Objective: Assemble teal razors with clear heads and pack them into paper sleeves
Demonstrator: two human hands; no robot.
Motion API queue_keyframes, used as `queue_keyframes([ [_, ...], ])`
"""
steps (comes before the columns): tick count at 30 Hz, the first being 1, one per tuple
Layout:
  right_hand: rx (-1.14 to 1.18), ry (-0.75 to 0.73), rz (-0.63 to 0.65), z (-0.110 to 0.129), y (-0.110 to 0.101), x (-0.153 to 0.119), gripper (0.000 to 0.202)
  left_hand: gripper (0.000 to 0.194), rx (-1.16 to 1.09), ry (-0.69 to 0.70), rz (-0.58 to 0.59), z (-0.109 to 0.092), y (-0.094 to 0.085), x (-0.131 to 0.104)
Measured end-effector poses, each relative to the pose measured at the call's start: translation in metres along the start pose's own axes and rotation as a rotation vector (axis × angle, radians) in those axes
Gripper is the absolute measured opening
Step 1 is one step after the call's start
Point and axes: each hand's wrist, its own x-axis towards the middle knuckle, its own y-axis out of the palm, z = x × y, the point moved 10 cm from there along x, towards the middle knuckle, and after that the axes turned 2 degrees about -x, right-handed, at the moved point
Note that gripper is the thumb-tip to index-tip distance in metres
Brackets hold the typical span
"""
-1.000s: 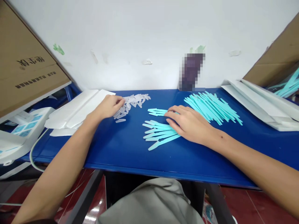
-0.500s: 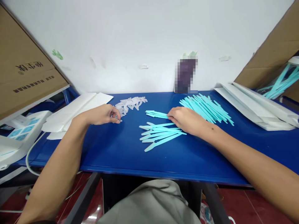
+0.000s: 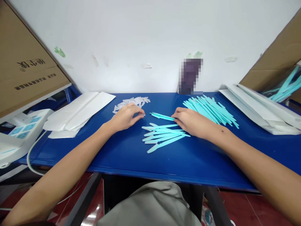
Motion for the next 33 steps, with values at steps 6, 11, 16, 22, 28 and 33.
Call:
queue_keyframes([
  [6, -0.197, -0.028, 0.105, 0.001, 0.004, -0.002, 0.034, 0.025, 0.013, 0.053, -0.127, -0.002, -0.005, 0.000],
  [11, -0.170, 0.047, 0.087, -0.008, 0.001, 0.000, 0.026, 0.026, -0.029, -0.009, -0.140, 0.005, -0.007, 0.001],
  [16, -0.040, 0.083, 0.013, -0.009, -0.003, 0.001, 0.027, 0.014, -0.330, -0.140, -0.182, 0.015, -0.004, 0.002],
  [22, 0.018, 0.040, -0.076, -0.008, -0.007, 0.000, 0.034, 0.020, -0.609, -0.332, -0.302, 0.034, -0.006, -0.003],
  [28, 0.038, 0.094, -0.182, -0.010, -0.020, -0.001, 0.037, 0.028, -0.833, -0.443, -0.397, 0.049, -0.005, -0.007],
  [33, 0.209, 0.127, -0.260, -0.003, -0.032, -0.002, 0.032, 0.044, -1.016, -0.510, -0.435, 0.058, 0.001, -0.010],
])
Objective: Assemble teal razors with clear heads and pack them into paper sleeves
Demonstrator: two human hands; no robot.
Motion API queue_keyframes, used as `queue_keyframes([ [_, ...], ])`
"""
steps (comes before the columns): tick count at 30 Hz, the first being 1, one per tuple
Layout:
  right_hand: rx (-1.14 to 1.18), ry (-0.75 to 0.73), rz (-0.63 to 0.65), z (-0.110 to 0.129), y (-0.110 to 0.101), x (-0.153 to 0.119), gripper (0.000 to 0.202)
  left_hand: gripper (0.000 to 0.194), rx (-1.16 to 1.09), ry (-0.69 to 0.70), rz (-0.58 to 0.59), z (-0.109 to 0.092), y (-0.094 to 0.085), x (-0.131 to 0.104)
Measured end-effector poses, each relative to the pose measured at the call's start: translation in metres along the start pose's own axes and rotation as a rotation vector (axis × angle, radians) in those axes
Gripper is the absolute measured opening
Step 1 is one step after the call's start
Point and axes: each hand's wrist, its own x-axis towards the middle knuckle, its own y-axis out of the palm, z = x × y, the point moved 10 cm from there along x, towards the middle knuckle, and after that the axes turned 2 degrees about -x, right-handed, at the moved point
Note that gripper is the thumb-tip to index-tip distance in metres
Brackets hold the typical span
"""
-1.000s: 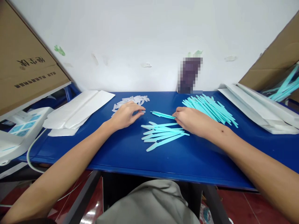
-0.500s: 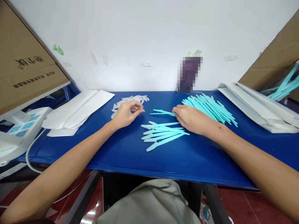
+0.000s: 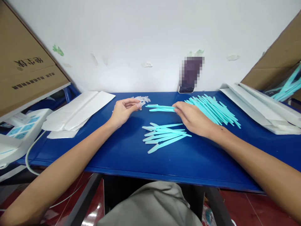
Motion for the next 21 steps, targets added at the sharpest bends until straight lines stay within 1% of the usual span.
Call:
queue_keyframes([
  [3, 0.076, 0.044, -0.027, 0.002, -0.003, 0.000, 0.028, 0.047, -0.052, -0.062, 0.002, 0.006, 0.000, 0.000],
  [7, 0.098, 0.103, -0.068, 0.000, -0.007, -0.002, 0.026, 0.042, -0.081, -0.116, 0.067, 0.008, 0.009, -0.003],
  [13, 0.048, 0.134, -0.127, -0.002, -0.013, -0.006, 0.031, 0.033, -0.086, -0.109, 0.136, 0.000, 0.024, -0.010],
  [16, 0.040, 0.135, -0.134, -0.002, -0.014, -0.006, 0.030, 0.032, -0.107, -0.104, 0.135, -0.002, 0.027, -0.011],
  [21, 0.019, 0.169, -0.112, -0.006, -0.012, -0.007, 0.029, 0.032, -0.173, -0.144, 0.116, 0.004, 0.026, -0.010],
])
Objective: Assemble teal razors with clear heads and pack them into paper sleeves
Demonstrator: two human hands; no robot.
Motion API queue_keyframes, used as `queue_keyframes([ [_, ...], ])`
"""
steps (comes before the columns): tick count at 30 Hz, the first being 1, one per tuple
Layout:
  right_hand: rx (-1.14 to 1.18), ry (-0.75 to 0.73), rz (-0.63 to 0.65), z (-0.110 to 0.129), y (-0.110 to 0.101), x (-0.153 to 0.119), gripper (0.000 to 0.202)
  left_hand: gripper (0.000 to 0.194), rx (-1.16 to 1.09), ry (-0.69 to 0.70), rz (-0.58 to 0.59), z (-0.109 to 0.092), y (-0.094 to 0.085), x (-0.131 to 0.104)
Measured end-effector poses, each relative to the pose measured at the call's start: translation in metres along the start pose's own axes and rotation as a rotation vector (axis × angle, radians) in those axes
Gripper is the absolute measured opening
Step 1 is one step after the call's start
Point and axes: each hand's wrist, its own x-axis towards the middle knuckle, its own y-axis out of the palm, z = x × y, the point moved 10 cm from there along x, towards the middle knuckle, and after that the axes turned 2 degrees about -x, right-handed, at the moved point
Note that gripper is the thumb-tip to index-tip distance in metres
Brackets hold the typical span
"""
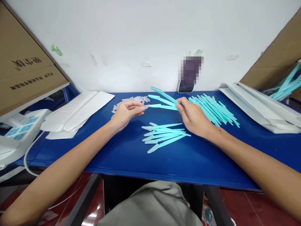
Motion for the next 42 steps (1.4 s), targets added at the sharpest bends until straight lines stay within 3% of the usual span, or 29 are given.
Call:
queue_keyframes([
  [8, -0.006, -0.057, -0.016, 0.004, 0.000, 0.000, 0.032, 0.033, 0.044, 0.007, 0.023, -0.001, 0.001, 0.000],
  [16, -0.003, -0.062, -0.033, 0.028, -0.003, -0.008, 0.028, 0.042, 0.065, -0.014, 0.172, 0.008, 0.029, -0.003],
  [19, -0.012, -0.013, -0.050, 0.025, -0.006, -0.009, 0.028, 0.046, 0.347, 0.162, 0.190, -0.013, 0.025, -0.005],
  [23, 0.005, 0.033, -0.011, 0.010, -0.001, -0.005, 0.028, 0.039, 1.018, 0.396, 0.127, -0.036, 0.006, -0.009],
  [25, 0.005, 0.033, 0.005, 0.004, 0.002, -0.003, 0.026, 0.043, 1.302, 0.357, 0.093, -0.032, -0.007, -0.007],
  [28, 0.001, 0.008, 0.025, 0.001, 0.007, -0.001, 0.025, 0.048, 1.480, 0.243, 0.106, -0.018, -0.020, -0.003],
  [32, 0.018, -0.058, 0.034, 0.007, 0.009, -0.002, 0.024, 0.045, 1.533, 0.207, 0.186, -0.009, -0.014, -0.004],
  [37, 0.039, -0.078, 0.008, 0.010, 0.006, -0.001, 0.025, 0.029, 1.446, 0.347, 0.353, -0.017, 0.011, -0.011],
  [42, 0.039, -0.090, -0.059, 0.014, -0.001, -0.002, 0.027, 0.021, 1.370, 0.418, 0.407, -0.020, 0.018, -0.012],
])
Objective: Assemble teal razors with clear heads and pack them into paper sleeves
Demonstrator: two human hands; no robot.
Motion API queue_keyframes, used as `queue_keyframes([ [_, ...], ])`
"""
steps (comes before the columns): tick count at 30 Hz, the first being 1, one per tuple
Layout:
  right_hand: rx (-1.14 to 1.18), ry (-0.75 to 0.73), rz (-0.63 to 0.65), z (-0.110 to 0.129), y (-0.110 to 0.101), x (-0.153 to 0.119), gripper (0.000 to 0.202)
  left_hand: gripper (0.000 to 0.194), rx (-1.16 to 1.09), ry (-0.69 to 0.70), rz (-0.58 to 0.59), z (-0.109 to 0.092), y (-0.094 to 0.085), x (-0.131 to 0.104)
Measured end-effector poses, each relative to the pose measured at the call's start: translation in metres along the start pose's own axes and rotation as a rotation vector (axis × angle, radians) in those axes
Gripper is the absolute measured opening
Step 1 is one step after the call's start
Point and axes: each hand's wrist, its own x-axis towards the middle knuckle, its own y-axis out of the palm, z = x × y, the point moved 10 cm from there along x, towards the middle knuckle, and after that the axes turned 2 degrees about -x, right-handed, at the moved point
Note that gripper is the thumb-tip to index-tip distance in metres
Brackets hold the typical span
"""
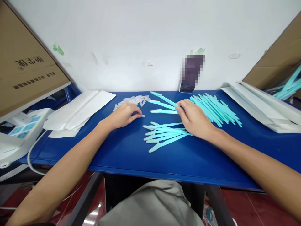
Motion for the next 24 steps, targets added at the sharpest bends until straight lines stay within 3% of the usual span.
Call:
queue_keyframes([
  [5, 0.016, 0.084, 0.059, -0.008, 0.006, -0.002, 0.024, 0.037, 0.173, -0.062, 0.060, 0.006, 0.009, -0.003],
  [8, 0.020, 0.083, 0.063, -0.009, 0.006, -0.002, 0.024, 0.036, 0.118, -0.090, 0.027, 0.006, 0.007, -0.003],
  [10, 0.025, 0.068, 0.052, -0.007, 0.005, -0.002, 0.024, 0.029, -0.072, -0.095, -0.115, 0.003, -0.006, -0.001],
  [13, 0.046, 0.030, 0.034, 0.000, 0.002, -0.003, 0.022, 0.013, -0.676, -0.205, -0.435, 0.016, -0.028, -0.003],
  [15, 0.066, 0.010, 0.032, 0.005, 0.001, -0.003, 0.021, 0.016, -1.146, -0.344, -0.597, 0.031, -0.025, -0.008],
  [17, 0.082, 0.003, 0.034, 0.007, 0.000, -0.003, 0.020, 0.018, -1.454, -0.464, -0.680, 0.038, -0.015, -0.011],
  [20, 0.082, -0.002, 0.030, 0.008, 0.000, -0.004, 0.019, 0.015, -1.584, -0.550, -0.702, 0.039, -0.007, -0.014],
  [24, 0.081, -0.012, 0.027, 0.007, 0.001, -0.004, 0.018, 0.020, -1.513, -0.523, -0.645, 0.033, -0.004, -0.011],
])
